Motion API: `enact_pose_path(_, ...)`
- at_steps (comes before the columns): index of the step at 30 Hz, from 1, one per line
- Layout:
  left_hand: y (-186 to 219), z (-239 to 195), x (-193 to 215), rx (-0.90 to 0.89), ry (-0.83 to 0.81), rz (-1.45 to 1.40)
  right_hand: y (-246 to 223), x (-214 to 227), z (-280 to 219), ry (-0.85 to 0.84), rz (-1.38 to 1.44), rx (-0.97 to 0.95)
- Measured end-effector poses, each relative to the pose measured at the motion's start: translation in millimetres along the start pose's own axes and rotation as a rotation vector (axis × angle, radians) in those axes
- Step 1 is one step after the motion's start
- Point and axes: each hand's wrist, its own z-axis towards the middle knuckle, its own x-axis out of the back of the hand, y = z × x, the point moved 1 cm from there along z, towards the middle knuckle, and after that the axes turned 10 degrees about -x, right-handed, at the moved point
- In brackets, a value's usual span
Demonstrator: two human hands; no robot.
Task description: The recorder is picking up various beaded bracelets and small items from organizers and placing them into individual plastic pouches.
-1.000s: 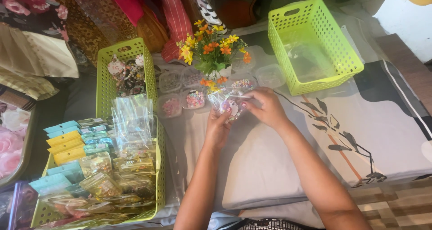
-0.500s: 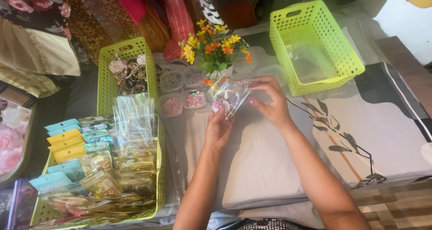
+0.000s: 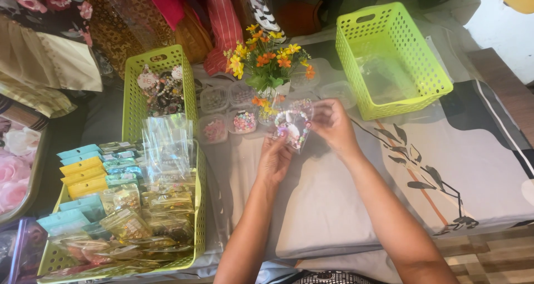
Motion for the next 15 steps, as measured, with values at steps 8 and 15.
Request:
enact_pose_path(8,-0.1,18.2,37.0,-0.076,-0.023,0.376,-20.2,8.8,-6.2,0.083,-0.071,0.018)
enact_pose_path(15,11.0,13.7,31.1,-0.085,-0.289,0.558,-25.5,-5.5,-12.2,-0.196,-0.201,-0.007)
